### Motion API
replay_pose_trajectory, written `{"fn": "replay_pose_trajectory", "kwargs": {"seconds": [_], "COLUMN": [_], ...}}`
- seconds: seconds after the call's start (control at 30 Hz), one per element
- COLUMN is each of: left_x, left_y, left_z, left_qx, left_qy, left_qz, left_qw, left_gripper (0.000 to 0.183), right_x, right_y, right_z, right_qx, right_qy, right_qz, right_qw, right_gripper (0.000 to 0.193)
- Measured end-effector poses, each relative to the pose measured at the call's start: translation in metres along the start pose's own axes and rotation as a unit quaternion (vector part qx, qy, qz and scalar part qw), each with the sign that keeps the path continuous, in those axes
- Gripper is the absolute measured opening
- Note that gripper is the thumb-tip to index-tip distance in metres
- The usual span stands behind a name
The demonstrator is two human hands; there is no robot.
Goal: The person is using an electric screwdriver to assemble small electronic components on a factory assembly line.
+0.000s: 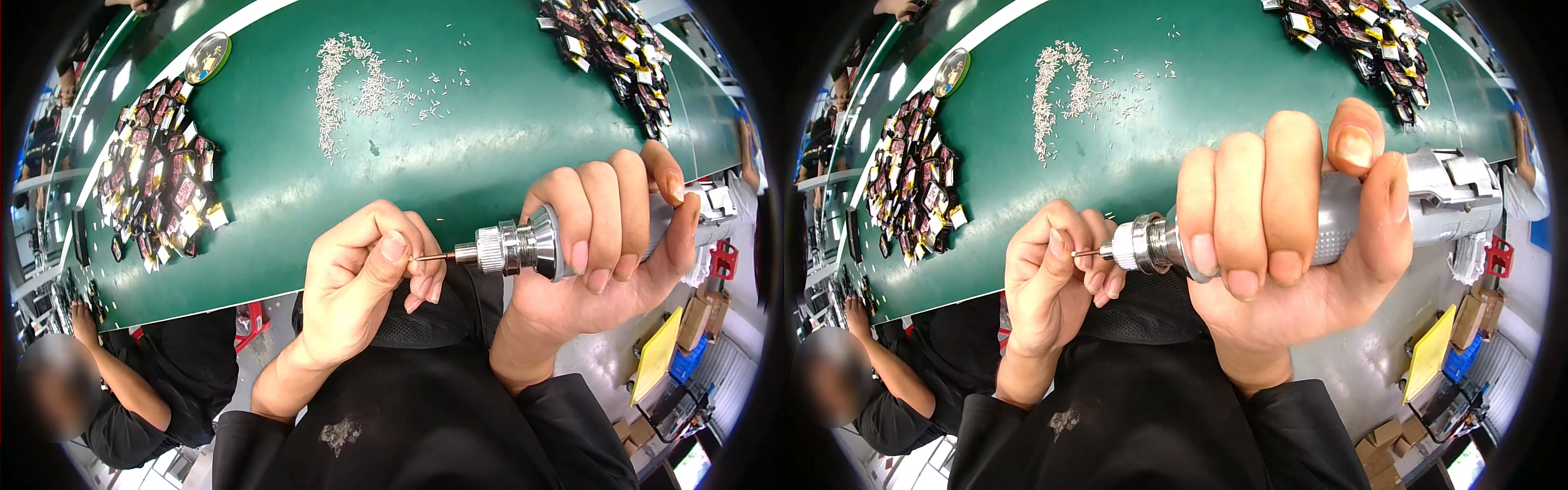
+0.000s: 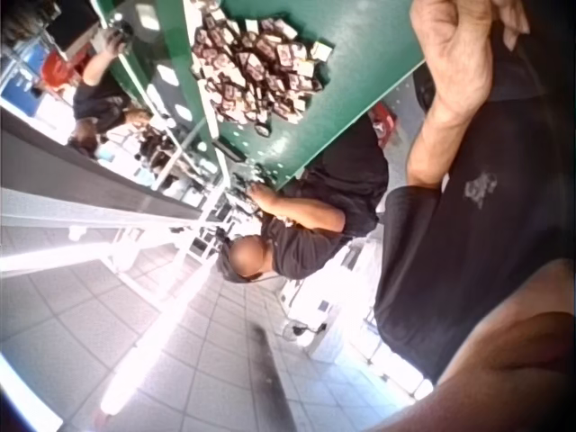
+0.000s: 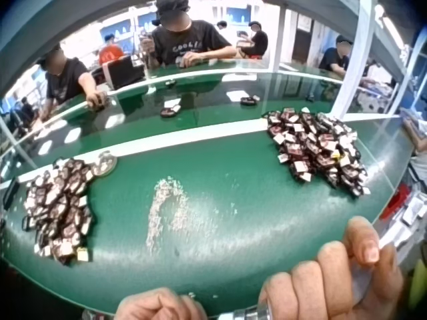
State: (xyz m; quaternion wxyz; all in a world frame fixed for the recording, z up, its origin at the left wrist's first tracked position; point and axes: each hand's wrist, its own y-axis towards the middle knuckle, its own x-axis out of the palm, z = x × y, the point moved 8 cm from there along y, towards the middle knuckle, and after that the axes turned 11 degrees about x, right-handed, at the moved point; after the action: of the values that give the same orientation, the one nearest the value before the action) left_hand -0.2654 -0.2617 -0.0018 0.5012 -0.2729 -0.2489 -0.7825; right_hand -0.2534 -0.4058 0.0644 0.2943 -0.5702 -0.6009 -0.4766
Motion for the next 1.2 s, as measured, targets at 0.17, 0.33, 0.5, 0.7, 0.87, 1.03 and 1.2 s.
{"fn": "replay_pose_trajectory", "kwargs": {"seconds": [0.17, 0.33, 0.5, 0.7, 0.87, 1.03, 1.2], "left_x": [0.0, -0.002, 0.001, 0.003, 0.006, -0.035, -0.074], "left_y": [0.0, -0.002, 0.0, 0.005, 0.02, 0.047, 0.139], "left_z": [-0.001, -0.006, 0.01, 0.016, 0.039, 0.107, 0.153], "left_qx": [-0.003, -0.036, 0.056, 0.126, 0.155, 0.151, 0.126], "left_qy": [-0.003, -0.024, 0.239, 0.384, 0.471, 0.631, 0.738], "left_qz": [-0.008, 0.0, -0.009, -0.008, -0.018, 0.047, 0.017], "left_qw": [1.0, 0.999, 0.969, 0.915, 0.868, 0.759, 0.663], "left_gripper": [0.027, 0.027, 0.022, 0.011, 0.031, 0.017, 0.027], "right_x": [-0.004, -0.005, -0.007, -0.023, -0.024, -0.054, -0.081], "right_y": [0.0, 0.001, -0.002, 0.0, 0.005, -0.002, -0.019], "right_z": [0.004, 0.005, 0.0, 0.0, -0.009, -0.017, -0.02], "right_qx": [0.005, 0.018, 0.019, 0.009, -0.002, -0.036, -0.053], "right_qy": [0.002, -0.004, -0.027, -0.026, 0.011, -0.021, 0.008], "right_qz": [-0.004, -0.017, -0.011, 0.02, 0.018, 0.127, 0.206], "right_qw": [1.0, 1.0, 0.999, 0.999, 1.0, 0.991, 0.977], "right_gripper": [0.018, 0.018, 0.018, 0.019, 0.019, 0.015, 0.013]}}
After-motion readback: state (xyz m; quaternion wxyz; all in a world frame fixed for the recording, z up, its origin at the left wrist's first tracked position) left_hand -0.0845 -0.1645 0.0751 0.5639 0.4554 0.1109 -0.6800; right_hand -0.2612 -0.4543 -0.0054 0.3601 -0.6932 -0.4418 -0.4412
